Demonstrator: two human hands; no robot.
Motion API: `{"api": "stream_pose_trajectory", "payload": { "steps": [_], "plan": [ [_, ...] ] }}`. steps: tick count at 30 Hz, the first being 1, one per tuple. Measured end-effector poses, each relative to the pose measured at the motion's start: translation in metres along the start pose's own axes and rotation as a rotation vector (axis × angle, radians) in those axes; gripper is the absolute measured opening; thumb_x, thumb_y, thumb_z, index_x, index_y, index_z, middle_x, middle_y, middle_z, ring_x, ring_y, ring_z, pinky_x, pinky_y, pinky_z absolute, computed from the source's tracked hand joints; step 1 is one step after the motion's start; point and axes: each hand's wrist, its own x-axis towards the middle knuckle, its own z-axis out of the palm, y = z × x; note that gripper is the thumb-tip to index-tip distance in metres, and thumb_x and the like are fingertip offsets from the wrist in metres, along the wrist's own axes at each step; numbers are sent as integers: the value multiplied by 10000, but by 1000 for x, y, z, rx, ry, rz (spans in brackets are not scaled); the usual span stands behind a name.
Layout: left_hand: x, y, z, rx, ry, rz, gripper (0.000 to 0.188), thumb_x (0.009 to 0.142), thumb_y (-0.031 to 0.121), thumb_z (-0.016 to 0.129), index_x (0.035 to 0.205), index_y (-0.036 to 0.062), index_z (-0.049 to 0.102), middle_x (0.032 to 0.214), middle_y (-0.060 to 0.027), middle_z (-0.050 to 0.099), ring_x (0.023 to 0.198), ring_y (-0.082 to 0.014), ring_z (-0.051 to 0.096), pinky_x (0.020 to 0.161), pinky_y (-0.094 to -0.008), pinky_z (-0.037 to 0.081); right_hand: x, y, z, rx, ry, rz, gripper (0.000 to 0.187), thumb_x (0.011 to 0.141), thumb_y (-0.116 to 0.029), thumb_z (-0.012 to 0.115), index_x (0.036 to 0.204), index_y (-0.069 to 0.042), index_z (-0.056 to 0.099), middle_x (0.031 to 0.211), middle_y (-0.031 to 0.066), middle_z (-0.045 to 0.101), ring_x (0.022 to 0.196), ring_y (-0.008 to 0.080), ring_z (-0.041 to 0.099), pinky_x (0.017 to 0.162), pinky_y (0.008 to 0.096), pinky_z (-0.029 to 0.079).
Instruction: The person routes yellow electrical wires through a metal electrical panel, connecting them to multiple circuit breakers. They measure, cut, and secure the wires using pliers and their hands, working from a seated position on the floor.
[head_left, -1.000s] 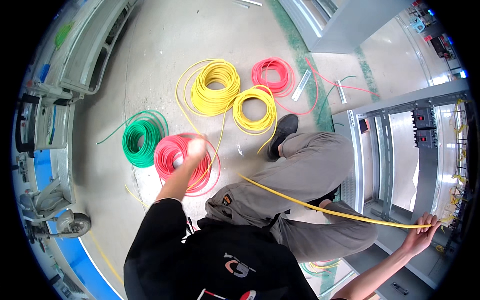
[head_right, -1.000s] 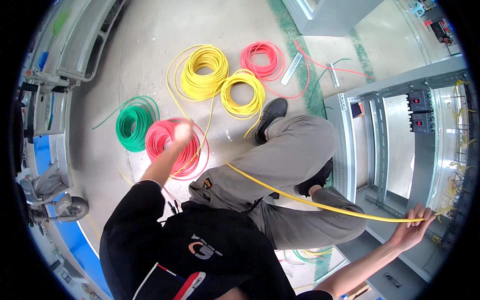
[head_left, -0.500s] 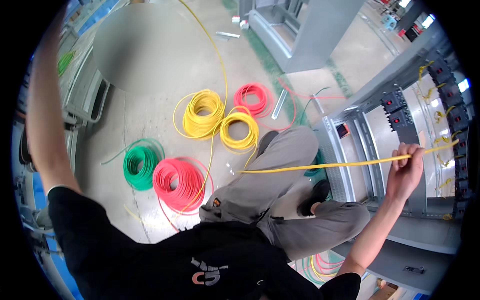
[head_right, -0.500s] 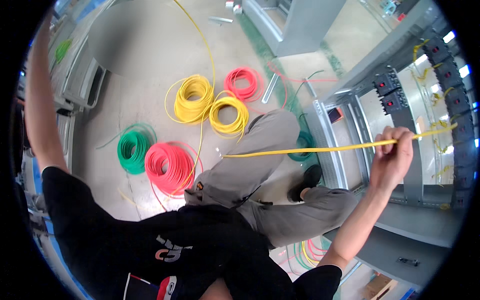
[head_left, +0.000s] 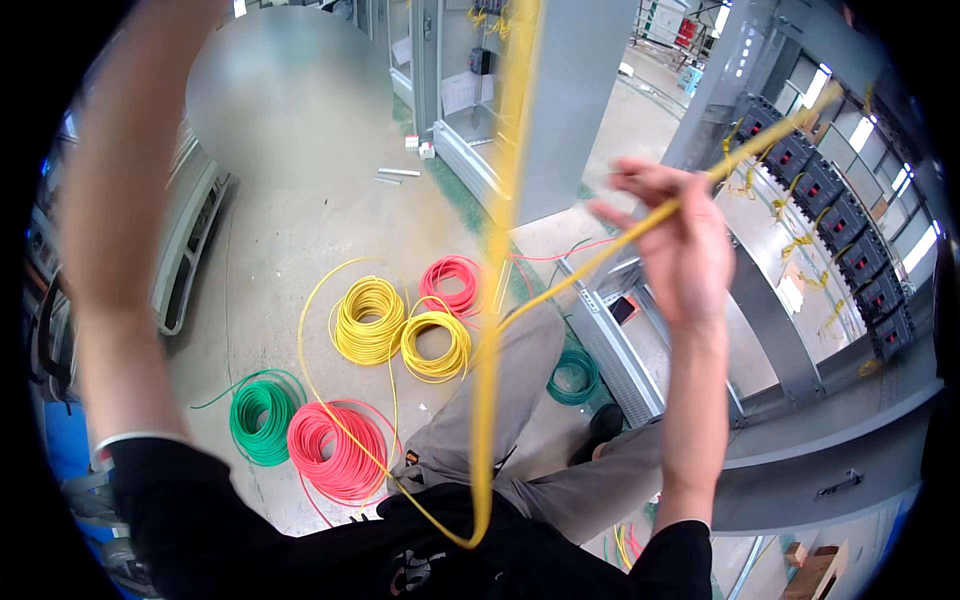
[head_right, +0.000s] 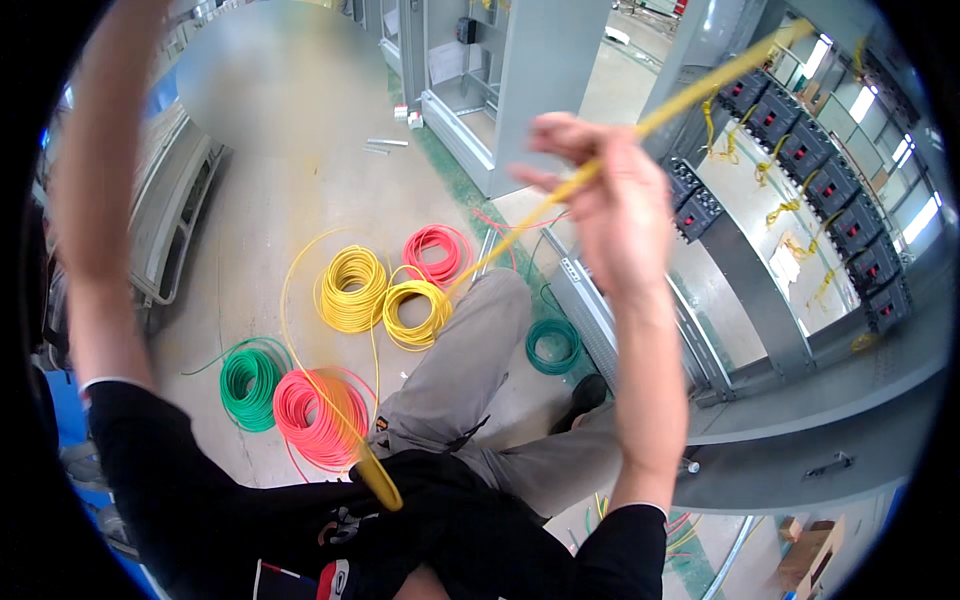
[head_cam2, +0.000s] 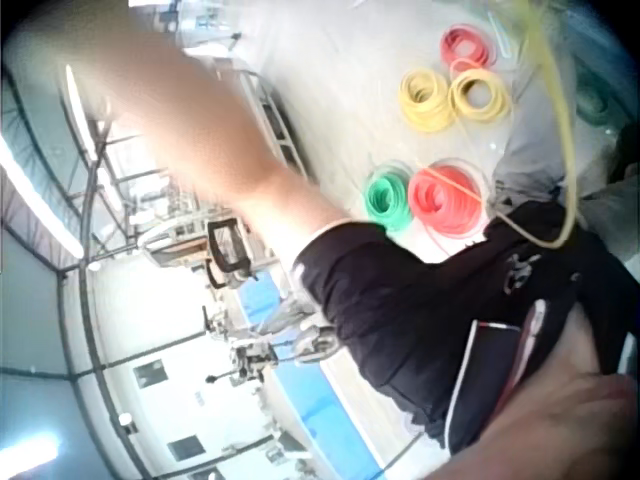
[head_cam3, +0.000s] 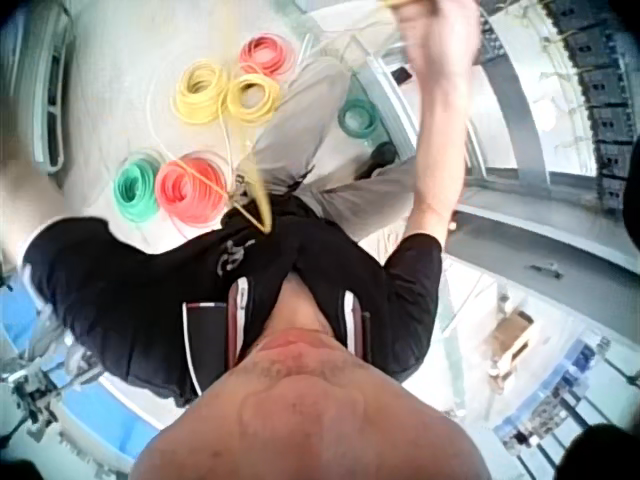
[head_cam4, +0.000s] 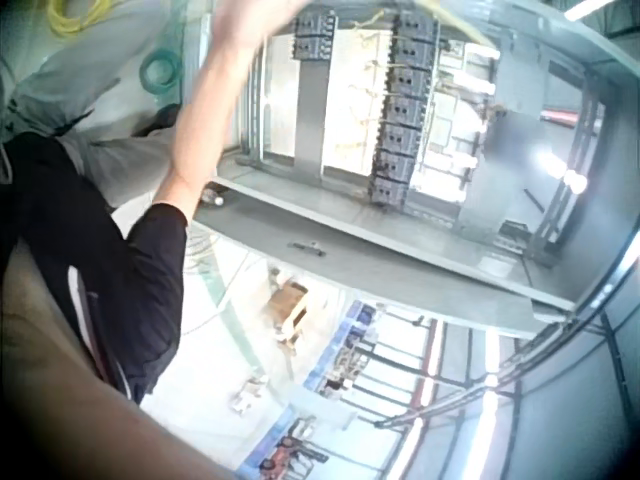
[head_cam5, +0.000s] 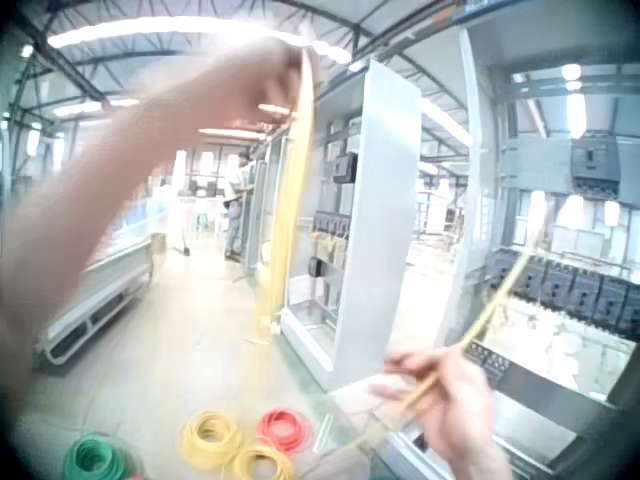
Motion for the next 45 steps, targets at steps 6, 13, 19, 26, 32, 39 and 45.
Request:
{"api": "stream_pose_trajectory", "payload": {
  "steps": [6, 13, 19, 26, 32, 39, 45],
  "plan": [
    [-63, -59, 176, -569, -165, -262, 333, 965, 292, 477, 880, 10, 632, 632, -52, 594, 547, -142, 558, 505, -286, 424, -30, 32, 46, 125, -149, 323, 577, 1028, -425, 338, 1300, 77, 419, 1099, 207, 622, 920, 261, 659, 758, 367, 563],
    [-151, -76, 237, -828, -183, -336, 342, 1018, 247, 440, 1057, -65, 574, 803, -102, 649, 594, -159, 629, 548, -270, 522, -112, 100, 24, 387, -99, 413, 567, 1032, -400, 325, 1297, 94, 410, 1147, 246, 593, 908, 310, 655, 830, 421, 518],
    [-170, -68, 241, -997, -331, -401, 370, 1031, 253, 431, 1144, -86, 524, 820, -118, 641, 602, -168, 635, 526, -290, 538, -159, 121, 16, 438, -211, 450, 648, 1019, -440, 350, 1373, 102, 347, 1173, 225, 586, 990, 296, 629, 916, 413, 463],
    [-161, -66, 267, -1149, -416, -485, 407, 1013, 247, 473, 1170, -127, 505, 811, -96, 611, 625, -165, 628, 553, -320, 565, -206, 138, 19, 398, -39, 432, 621, 1032, -418, 322, 1369, 102, 353, 1111, 192, 587, 925, 252, 620, 869, 370, 464],
    [-171, -77, 285, -1177, -480, -568, 430, 1007, 231, 481, 1219, -143, 478, 822, -91, 596, 642, -178, 627, 585, -339, 589, -209, 132, 12, 371, 118, 381, 615, 1032, -436, 323, 1326, 98, 401, 937, 117, 591, 737, 167, 566, 696, 293, 465],
    [-169, -84, 301, -1232, -527, -570, 429, 1009, 229, 477, 1219, -146, 472, 796, -74, 560, 622, -165, 597, 564, -337, 589, -212, 132, 3, 445, 137, 400, 629, 1030, -447, 321, 1320, 105, 401, 887, 100, 573, 695, 146, 529, 652, 274, 441],
    [-169, -90, 313, -1207, -532, -574, 346, 1015, 245, 463, 1092, -84, 540, 793, -82, 566, 617, -171, 609, 575, -351, 597, -215, 135, -2, 477, 169, 381, 612, 1023, -438, 345, 1364, 69, 375, 883, 126, 577, 689, 171, 508, 661, 295, 435]
  ]
}}
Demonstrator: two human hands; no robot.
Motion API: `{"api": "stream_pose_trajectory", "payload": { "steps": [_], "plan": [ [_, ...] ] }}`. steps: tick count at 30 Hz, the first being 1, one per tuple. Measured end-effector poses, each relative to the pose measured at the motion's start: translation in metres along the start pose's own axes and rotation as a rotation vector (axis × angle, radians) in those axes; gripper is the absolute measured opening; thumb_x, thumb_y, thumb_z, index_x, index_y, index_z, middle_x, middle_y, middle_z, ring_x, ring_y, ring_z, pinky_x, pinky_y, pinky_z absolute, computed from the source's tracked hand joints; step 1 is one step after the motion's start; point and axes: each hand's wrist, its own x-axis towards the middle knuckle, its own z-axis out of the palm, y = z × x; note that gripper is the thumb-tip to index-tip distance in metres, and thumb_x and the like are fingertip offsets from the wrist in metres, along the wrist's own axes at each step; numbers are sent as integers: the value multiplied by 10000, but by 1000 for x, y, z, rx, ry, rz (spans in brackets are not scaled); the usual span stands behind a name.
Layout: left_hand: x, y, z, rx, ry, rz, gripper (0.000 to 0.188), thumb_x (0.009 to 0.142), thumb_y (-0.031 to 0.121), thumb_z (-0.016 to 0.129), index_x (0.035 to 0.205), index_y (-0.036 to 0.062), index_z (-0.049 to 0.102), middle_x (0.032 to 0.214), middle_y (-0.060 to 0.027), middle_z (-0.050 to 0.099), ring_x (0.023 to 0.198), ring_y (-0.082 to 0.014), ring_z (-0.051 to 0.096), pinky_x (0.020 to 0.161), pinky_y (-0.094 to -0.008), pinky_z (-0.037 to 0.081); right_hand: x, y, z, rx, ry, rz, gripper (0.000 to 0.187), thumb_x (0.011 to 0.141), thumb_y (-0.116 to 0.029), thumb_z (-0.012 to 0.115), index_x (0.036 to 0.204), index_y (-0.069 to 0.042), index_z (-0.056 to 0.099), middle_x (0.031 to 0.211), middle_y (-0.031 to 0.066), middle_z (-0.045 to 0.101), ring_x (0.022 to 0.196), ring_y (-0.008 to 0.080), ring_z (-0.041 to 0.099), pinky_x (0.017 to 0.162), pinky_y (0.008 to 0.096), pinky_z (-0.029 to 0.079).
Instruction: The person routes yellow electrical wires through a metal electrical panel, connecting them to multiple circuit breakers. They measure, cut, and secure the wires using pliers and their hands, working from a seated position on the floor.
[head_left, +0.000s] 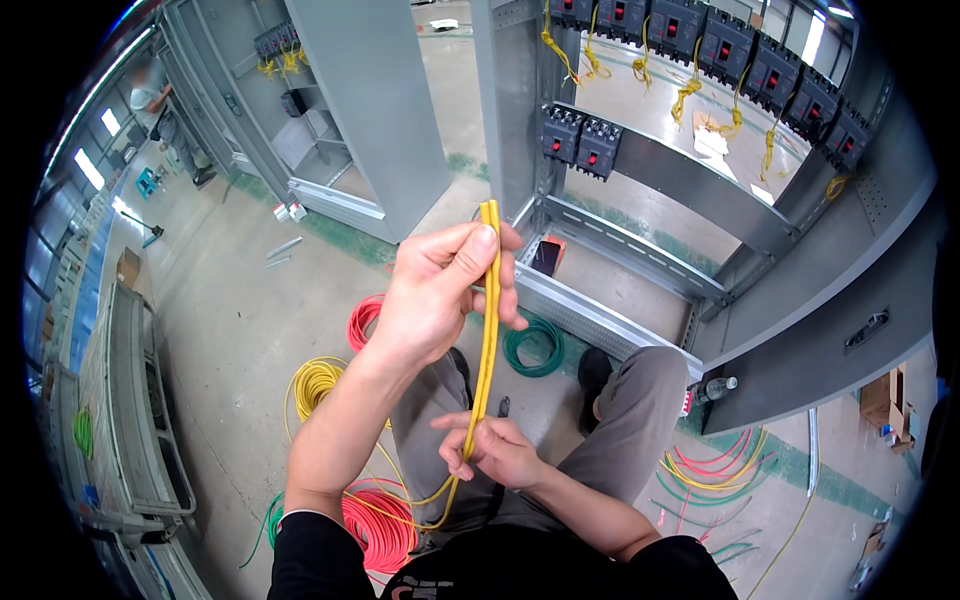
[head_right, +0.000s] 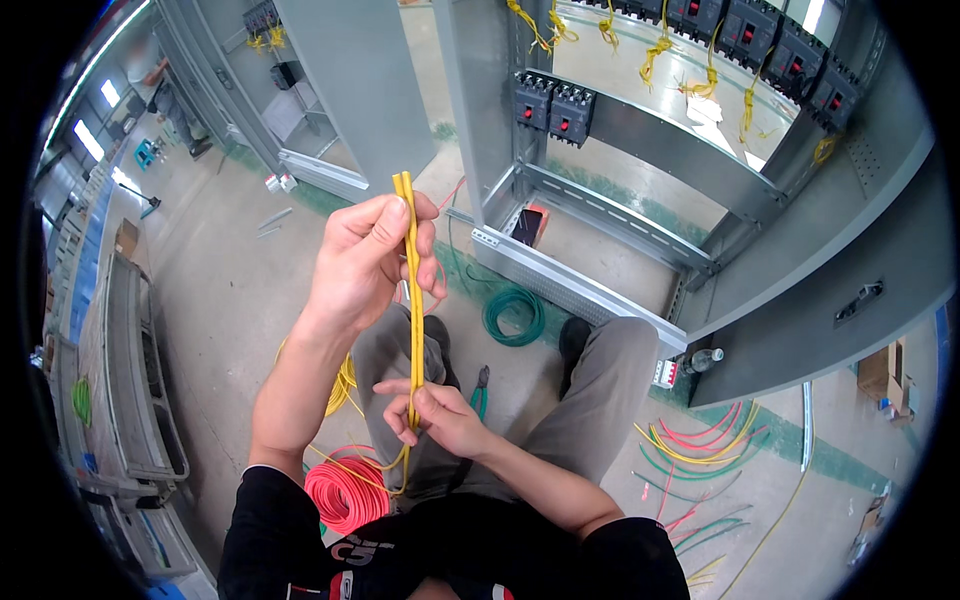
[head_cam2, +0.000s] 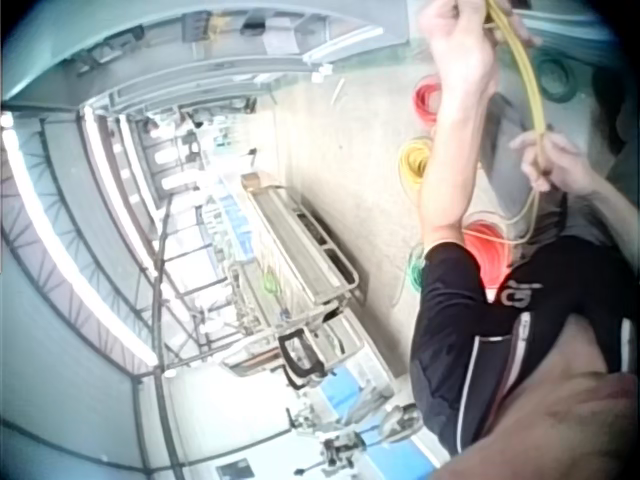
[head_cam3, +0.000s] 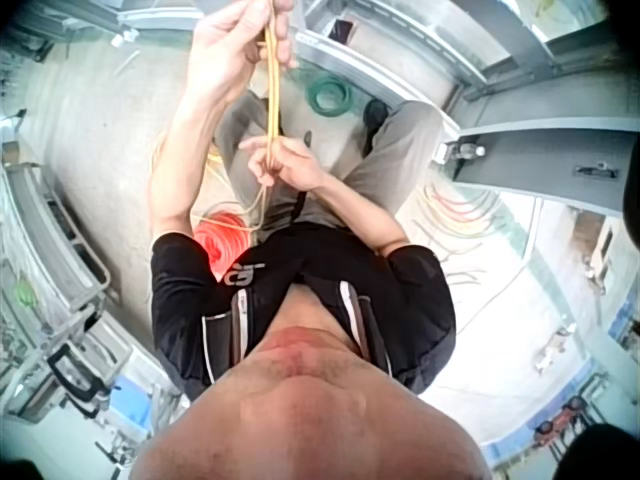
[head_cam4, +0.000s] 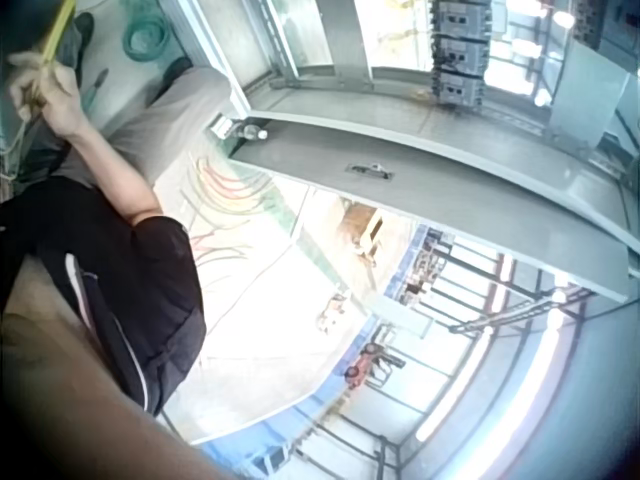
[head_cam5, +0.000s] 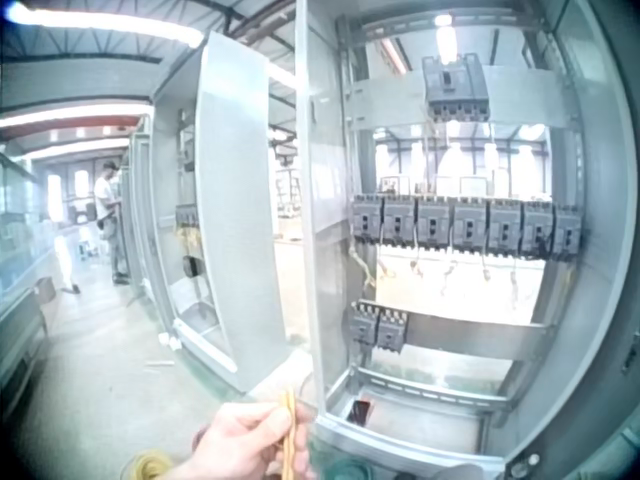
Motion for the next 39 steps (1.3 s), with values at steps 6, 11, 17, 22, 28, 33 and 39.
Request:
{"api": "stream_pose_trajectory", "payload": {
  "steps": [6, 11, 17, 22, 28, 33, 39],
  "plan": [
    [6, -4, -2, 59, 29, 5, 336, 1014, 253, 467, 996, -69, 562, 788, -81, 574, 618, -181, 624, 591, -365, 603, -1, 2, 4, 86, 127, -61, 438, 1034, -379, 349, 1214, 5, 457, 799, 76, 512, 632, 136, 428, 628, 287, 382],
    [19, 0, -1, 208, -42, -9, 373, 1012, 275, 473, 1055, -86, 557, 846, -100, 593, 703, -188, 643, 661, -373, 598, 7, 14, 4, 132, 216, -170, 312, 1022, -346, 418, 1044, -39, 469, 725, 22, 432, 588, 109, 365, 563, 269, 339],
    [2, -50, 23, 480, -70, 155, 469, 1005, 277, 489, 1321, -66, 445, 1130, -152, 604, 1059, -216, 602, 930, -374, 487, 22, -76, 9, -38, 692, -543, 275, 972, -348, 532, 904, -84, 496, 634, -32, 430, 479, 64, 359, 424, 228, 291],
    [-119, -96, 63, 994, -246, 79, 482, 877, 167, 655, 1252, -43, 437, 852, -163, 558, 687, -344, 599, 516, -405, 478, -36, -179, 10, -46, 793, -851, 248, 1015, -333, 466, 1005, -89, 510, 640, -60, 306, 504, 47, 216, 442, 228, 181],
    [-176, -87, 23, 954, -570, 158, 294, 778, 70, 704, 1035, -10, 585, 696, -69, 523, 542, -226, 569, 448, -349, 438, -195, -225, 55, -146, 640, -1139, 107, 984, -30, 366, 1024, 18, 452, 685, -23, 307, 500, 58, 231, 428, 219, 215],
    [-197, -56, -12, 990, -699, 80, 271, 733, 86, 737, 957, -6, 617, 644, -55, 498, 512, -209, 547, 427, -336, 418, -318, -259, 70, 38, 910, -1169, 219, 995, -47, 341, 778, -66, 358, 635, -30, 233, 490, 58, 167, 405, 231, 163],
    [-179, -31, -28, 1090, -769, 93, 214, 718, 123, 745, 852, 1, 629, 608, -40, 493, 496, -183, 538, 405, -325, 399, -517, -266, 28, 240, 1397, -1288, 220, 903, 1, 397, 716, -86, 320, 601, -23, 215, 487, 91, 192, 409, 243, 181]
  ]
}}
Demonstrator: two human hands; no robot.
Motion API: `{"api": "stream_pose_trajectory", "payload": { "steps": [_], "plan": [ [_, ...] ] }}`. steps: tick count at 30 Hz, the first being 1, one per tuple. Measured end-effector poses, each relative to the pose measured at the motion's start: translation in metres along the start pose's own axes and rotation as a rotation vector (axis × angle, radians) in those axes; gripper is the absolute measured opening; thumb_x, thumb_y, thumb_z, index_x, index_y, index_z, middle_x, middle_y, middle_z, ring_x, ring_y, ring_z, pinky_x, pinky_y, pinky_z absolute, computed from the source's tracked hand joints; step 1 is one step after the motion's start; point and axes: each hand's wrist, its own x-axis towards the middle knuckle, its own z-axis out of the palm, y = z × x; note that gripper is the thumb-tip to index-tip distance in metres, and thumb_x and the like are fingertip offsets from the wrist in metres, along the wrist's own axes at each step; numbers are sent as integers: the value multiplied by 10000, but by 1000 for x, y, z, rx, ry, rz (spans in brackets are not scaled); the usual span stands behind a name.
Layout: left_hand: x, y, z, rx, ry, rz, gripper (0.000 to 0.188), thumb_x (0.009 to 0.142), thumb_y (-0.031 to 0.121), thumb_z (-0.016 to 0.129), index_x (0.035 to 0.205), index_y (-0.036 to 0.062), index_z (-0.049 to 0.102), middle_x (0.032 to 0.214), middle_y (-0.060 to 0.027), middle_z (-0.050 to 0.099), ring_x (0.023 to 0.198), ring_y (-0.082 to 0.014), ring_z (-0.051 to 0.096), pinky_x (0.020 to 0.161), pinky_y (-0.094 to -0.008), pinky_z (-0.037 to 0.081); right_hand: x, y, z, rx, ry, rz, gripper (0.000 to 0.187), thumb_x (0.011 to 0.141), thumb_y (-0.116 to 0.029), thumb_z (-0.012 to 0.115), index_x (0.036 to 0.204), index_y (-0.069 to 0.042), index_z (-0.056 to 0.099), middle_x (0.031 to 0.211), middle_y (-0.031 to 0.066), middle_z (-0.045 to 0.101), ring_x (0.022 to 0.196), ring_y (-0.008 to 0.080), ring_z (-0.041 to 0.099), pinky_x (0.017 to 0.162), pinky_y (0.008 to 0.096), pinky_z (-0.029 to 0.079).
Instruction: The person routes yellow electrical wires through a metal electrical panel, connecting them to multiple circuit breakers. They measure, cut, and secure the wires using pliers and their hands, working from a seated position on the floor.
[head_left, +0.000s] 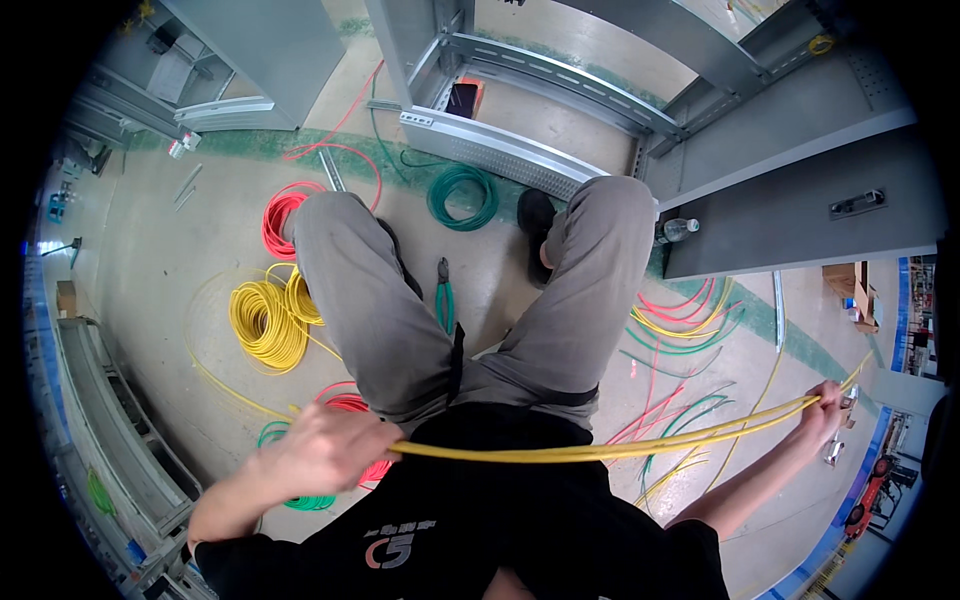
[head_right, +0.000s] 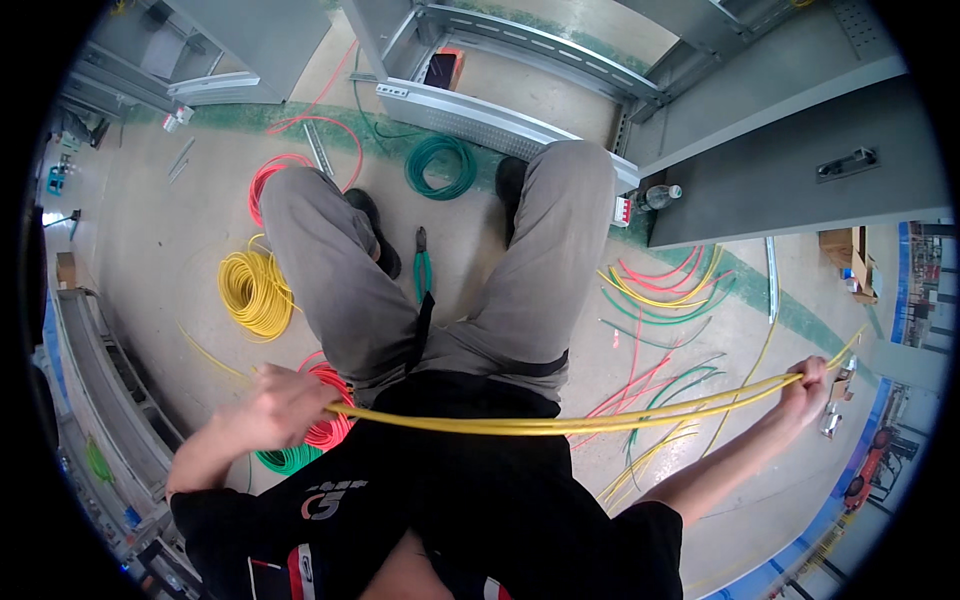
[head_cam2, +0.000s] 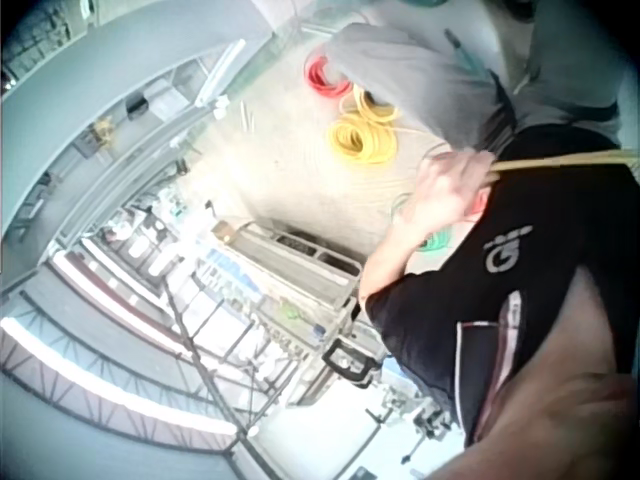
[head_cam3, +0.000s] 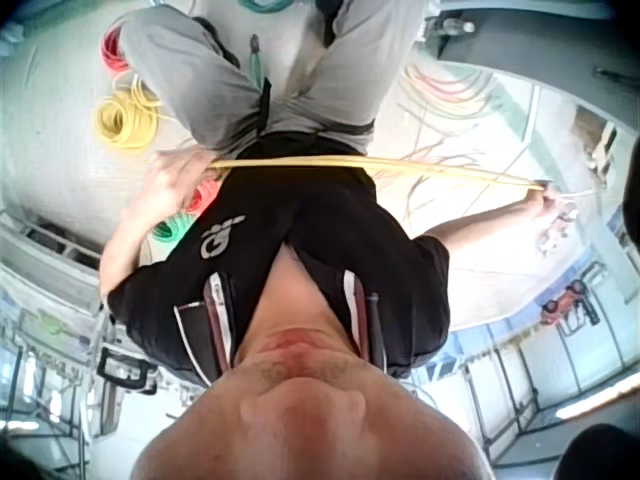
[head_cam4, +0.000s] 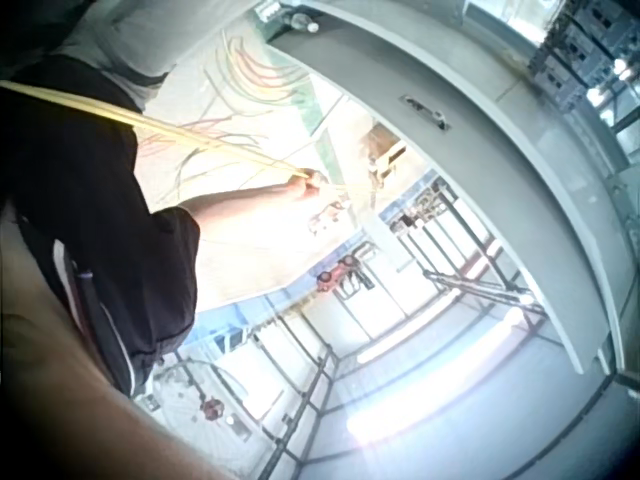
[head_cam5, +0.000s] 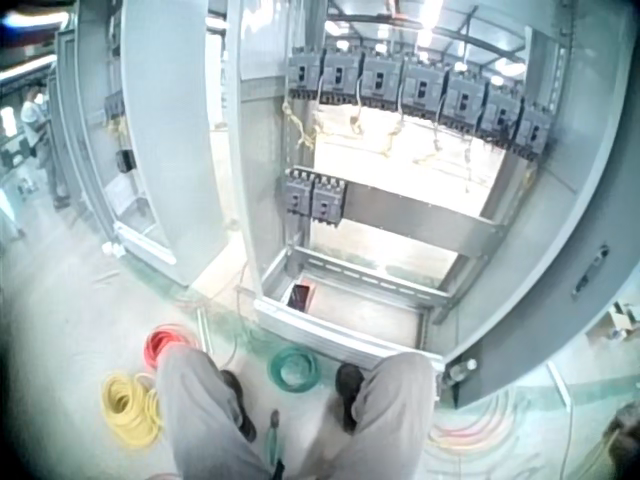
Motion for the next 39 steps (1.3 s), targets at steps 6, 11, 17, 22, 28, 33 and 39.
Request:
{"api": "stream_pose_trajectory", "payload": {
  "steps": [6, 11, 17, 22, 28, 33, 39],
  "plan": [
    [24, -24, -36, 96, -122, 61, 201, 762, 163, 716, 814, 7, 601, 629, -42, 507, 503, -185, 546, 414, -333, 398, 46, -47, -189, -496, 413, -168, 79, 877, -102, 490, 842, -60, 434, 681, 15, 387, 577, 141, 358, 500, 286, 329],
    [38, -41, -37, -2, -265, 52, 223, 832, 157, 651, 734, 27, 498, 617, -107, 486, 539, -279, 565, 451, -391, 425, -32, 37, -299, -1428, 162, -203, 354, 867, -306, 656, 1057, -15, 589, 878, 73, 629, 756, 187, 583, 641, 326, 503],
    [88, -34, -29, -162, -445, 239, 178, 853, 176, 602, 805, 4, 602, 689, -183, 625, 723, -399, 620, 603, -492, 479, -65, 157, -289, -1960, 118, 122, 386, 887, -293, 633, 1127, 5, 581, 962, 99, 645, 831, 189, 593, 707, 330, 500],
    [113, -26, -24, -57, -396, 348, 224, 836, 188, 627, 782, -30, 631, 738, -207, 653, 745, -414, 638, 640, -495, 502, -38, 237, -221, -1971, -41, 127, 408, 908, -284, 620, 1172, 23, 574, 1002, 100, 638, 870, 184, 576, 749, 319, 481],
    [150, -36, -25, 14, -321, 401, 253, 869, 214, 606, 774, -12, 667, 751, -201, 659, 764, -406, 638, 663, -495, 501, -54, 291, -65, -1624, -362, 1, 434, 934, -274, 604, 1225, 45, 565, 1050, 100, 630, 918, 180, 555, 801, 305, 457],
    [181, -37, -25, 38, -259, 420, 212, 821, 190, 637, 752, -10, 656, 722, -206, 640, 735, -399, 630, 666, -488, 494, -160, 325, 133, -1414, -1056, 329, 351, 999, -261, 514, 1155, 37, 611, 996, 85, 646, 898, 158, 573, 800, 294, 453],
    [211, -62, -42, 13, -192, 470, 168, 785, 146, 611, 762, -15, 653, 718, -244, 623, 704, -403, 610, 651, -468, 483, -185, 368, 177, -1790, -1612, 28, 209, 898, -89, 582, 1067, 22, 636, 655, 98, 602, 596, 175, 616, 576, 305, 482]
  ]
}}
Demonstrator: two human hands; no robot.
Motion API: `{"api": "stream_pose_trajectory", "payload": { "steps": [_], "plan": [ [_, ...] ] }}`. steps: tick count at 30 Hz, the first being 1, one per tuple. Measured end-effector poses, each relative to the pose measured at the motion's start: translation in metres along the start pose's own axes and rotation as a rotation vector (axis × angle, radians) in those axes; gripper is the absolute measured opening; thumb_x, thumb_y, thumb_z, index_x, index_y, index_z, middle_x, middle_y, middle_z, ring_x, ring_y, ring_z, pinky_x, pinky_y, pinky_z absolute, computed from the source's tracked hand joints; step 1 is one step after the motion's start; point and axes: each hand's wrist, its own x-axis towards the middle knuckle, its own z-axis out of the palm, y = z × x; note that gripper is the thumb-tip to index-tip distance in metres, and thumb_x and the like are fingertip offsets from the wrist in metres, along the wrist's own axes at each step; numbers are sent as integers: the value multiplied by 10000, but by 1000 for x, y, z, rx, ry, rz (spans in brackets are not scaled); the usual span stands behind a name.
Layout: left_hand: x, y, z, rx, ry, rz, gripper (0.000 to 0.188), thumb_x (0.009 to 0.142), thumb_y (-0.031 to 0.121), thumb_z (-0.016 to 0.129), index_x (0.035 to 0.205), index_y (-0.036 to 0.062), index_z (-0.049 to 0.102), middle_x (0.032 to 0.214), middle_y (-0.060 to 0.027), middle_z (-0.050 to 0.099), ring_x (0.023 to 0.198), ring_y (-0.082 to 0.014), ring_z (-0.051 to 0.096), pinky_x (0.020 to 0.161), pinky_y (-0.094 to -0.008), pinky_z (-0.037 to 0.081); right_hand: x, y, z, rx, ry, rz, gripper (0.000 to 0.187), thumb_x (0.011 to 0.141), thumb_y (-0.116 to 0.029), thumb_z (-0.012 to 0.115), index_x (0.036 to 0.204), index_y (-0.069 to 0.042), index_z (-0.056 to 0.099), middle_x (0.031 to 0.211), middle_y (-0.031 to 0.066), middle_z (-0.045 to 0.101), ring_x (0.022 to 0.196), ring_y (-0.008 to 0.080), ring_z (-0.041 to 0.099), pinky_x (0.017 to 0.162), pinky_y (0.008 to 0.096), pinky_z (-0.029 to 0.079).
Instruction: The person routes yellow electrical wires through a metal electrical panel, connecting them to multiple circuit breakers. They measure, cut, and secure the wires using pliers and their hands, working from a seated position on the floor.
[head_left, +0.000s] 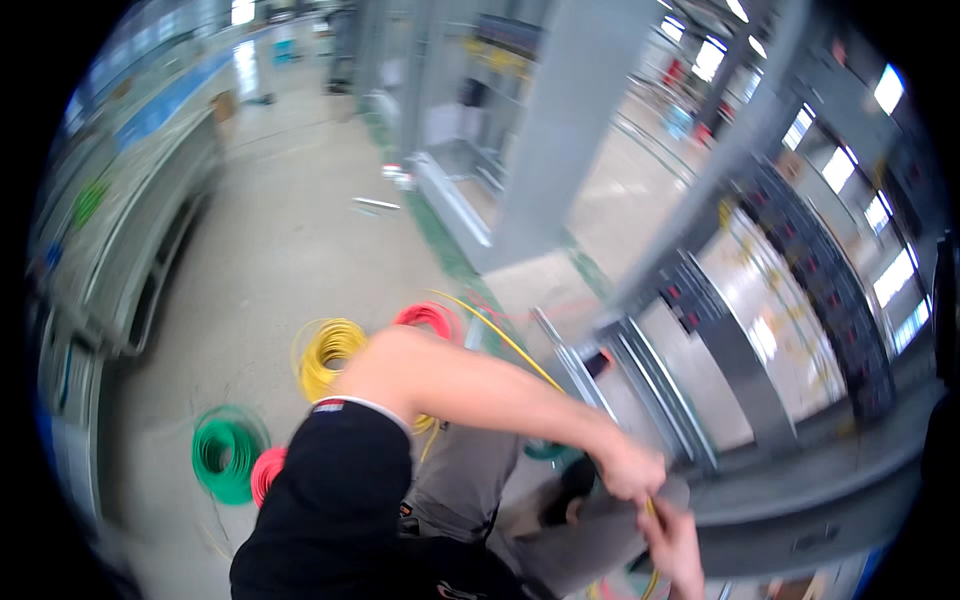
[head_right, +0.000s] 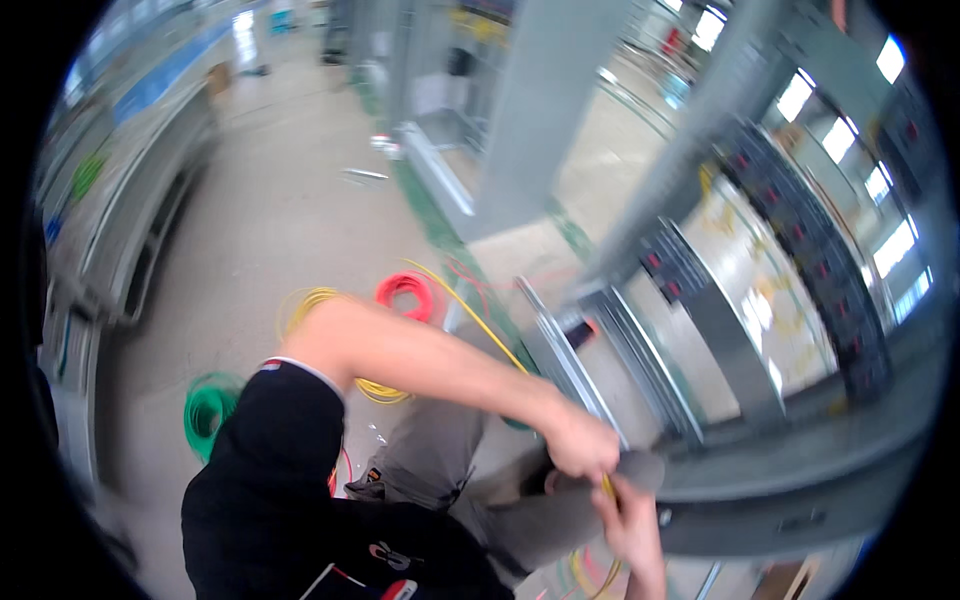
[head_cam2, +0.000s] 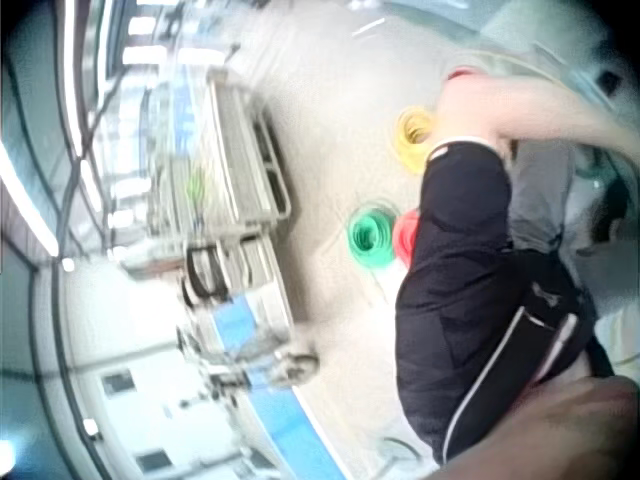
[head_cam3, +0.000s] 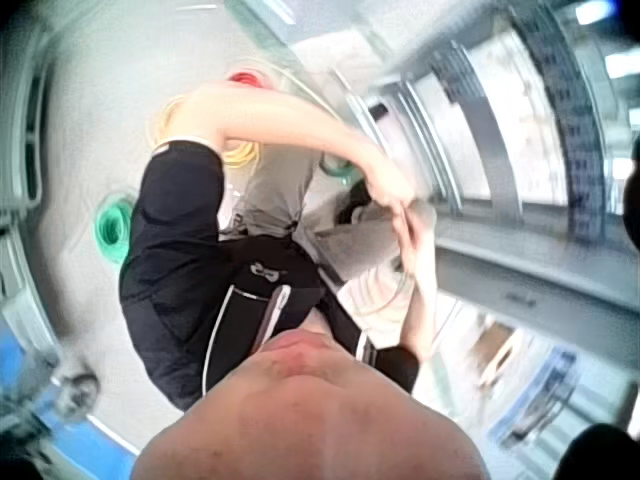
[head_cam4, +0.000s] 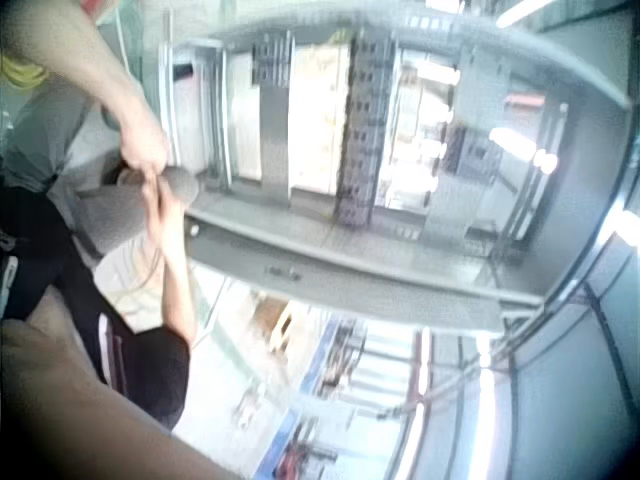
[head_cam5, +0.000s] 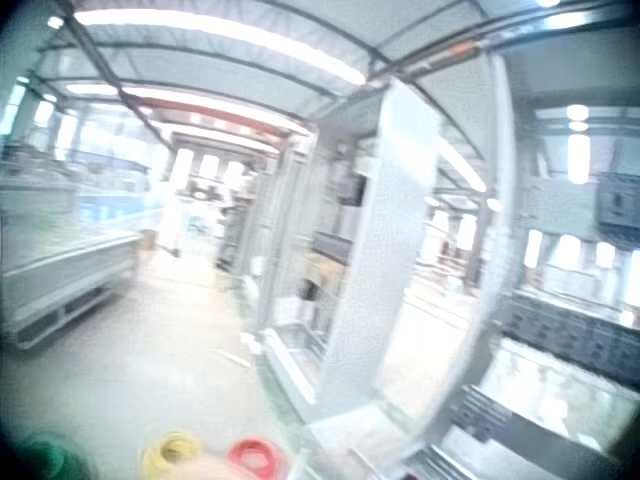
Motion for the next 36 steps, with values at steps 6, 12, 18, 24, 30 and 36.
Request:
{"api": "stream_pose_trajectory", "payload": {
  "steps": [6, 12, 18, 24, 30, 36],
  "plan": [
    [-31, -12, -49, -23, 128, -187, 285, 885, 259, 586, 818, -9, 660, 796, -240, 642, 735, -405, 616, 679, -448, 493, 59, -21, -13, -36, 167, -176, 188, 945, -130, 560, 840, 7, 633, 576, 101, 522, 521, 148, 477, 515, 310, 417],
    [-61, -104, -108, -100, 448, -450, 218, 916, 194, 599, 944, -11, 667, 690, -162, 607, 608, -270, 556, 611, -370, 457, 114, 36, -94, 37, 204, 88, 265, 951, -237, 556, 924, 4, 665, 639, 80, 564, 620, 137, 514, 583, 331, 438],
    [-62, -193, -91, 247, 999, -684, 231, 879, 226, 635, 1001, 43, 706, 769, -156, 670, 677, -276, 633, 646, -361, 487, 218, 76, -157, -129, 235, 102, 308, 945, -258, 535, 878, 7, 677, 637, 53, 566, 613, 132, 497, 588, 313, 429],
    [-3, -219, -157, 298, 1059, -1095, 229, 867, 254, 622, 1041, 147, 725, 898, -140, 699, 814, -322, 675, 727, -414, 521, 316, 101, -210, -117, 255, 195, 308, 940, -303, 566, 865, -28, 682, 664, 9, 574, 569, 111, 471, 528, 290, 394],
    [14, -280, -178, 688, 1010, -1072, 192, 876, 203, 561, 949, 142, 729, 897, -136, 696, 832, -368, 658, 728, -471, 522, 380, 121, -227, 49, 179, 276, 305, 964, -323, 564, 865, -52, 664, 639, -31, 507, 504, 58, 358, 426, 235, 275],
    [33, -319, -188, 865, 929, -996, 176, 860, 198, 573, 928, 142, 725, 896, -150, 672, 762, -371, 660, 690, -469, 524, 413, 143, -227, 120, 144, 310, 321, 945, -353, 591, 883, -53, 686, 685, -5, 559, 525, 75, 392, 442, 240, 323]
  ]
}}
